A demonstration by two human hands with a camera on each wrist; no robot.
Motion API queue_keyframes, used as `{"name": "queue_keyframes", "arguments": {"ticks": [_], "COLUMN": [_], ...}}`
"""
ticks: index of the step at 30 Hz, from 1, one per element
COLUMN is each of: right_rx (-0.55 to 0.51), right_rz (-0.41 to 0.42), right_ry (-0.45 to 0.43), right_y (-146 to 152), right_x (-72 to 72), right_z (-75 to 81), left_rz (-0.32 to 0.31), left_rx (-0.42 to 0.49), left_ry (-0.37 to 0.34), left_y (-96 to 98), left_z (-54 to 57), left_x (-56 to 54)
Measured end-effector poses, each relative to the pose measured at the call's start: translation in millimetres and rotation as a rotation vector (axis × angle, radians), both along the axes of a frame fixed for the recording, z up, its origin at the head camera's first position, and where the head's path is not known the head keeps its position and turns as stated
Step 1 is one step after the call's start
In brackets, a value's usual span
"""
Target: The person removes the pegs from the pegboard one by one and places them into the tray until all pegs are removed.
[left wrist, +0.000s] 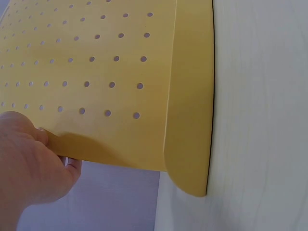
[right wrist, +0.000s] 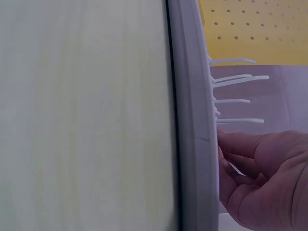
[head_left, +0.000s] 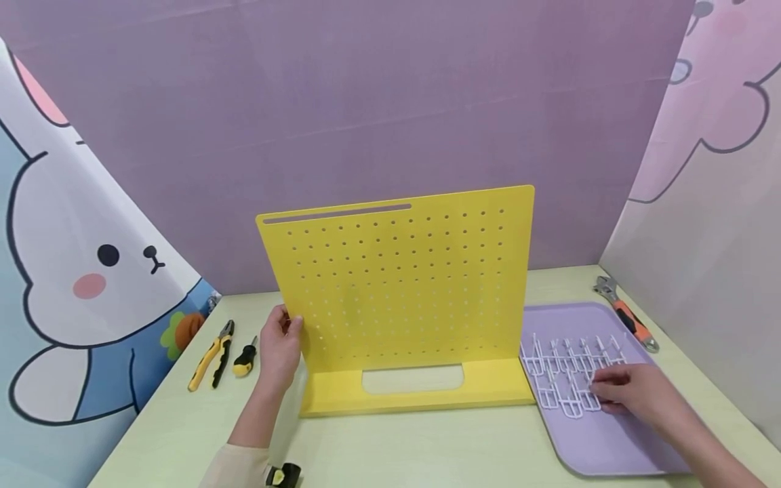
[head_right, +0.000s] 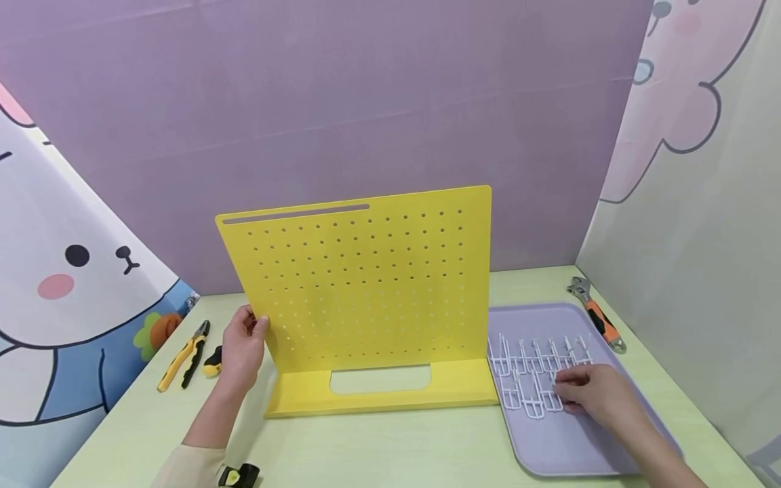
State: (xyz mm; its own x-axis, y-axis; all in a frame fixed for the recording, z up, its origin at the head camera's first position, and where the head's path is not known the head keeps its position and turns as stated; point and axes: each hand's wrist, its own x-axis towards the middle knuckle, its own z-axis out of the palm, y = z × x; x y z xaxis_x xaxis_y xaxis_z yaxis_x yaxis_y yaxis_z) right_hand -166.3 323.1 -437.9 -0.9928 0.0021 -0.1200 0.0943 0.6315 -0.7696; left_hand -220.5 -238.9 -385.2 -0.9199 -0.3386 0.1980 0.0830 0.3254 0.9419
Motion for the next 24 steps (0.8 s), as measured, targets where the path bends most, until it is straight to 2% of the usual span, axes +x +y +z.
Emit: {"name": "queue_keyframes", "arguments": {"ticks": [7, 13, 17, 20, 24], "right_rx": [0.131, 0.119, 0.149, 0.141, 0.071], "right_rz": [-0.019, -0.083, -0.121, -0.147, -0.177], "right_ry": [0.069, 0.184, 0.284, 0.372, 0.487], "right_y": [12, 16, 4, -9, -29], "right_x": [2.4, 6.7, 10.5, 10.7, 8.9], "right_z": [10.8, 34.0, 47.2, 55.6, 66.5], "left_rz": [-0.013, -0.028, -0.057, -0.053, 0.024], "left_rx": [-0.004, 0.004, 0.007, 0.012, 0.011], "left_ry": [0.006, -0.001, 0.005, 0.044, 0.147], "left_y": [3.6, 7.9, 3.7, -0.6, -2.4], "left_z": [-2.2, -3.4, -4.6, -3.8, 6.2], "left_x": [-3.5, -5.6, -3.7, 0.0, 8.7]}}
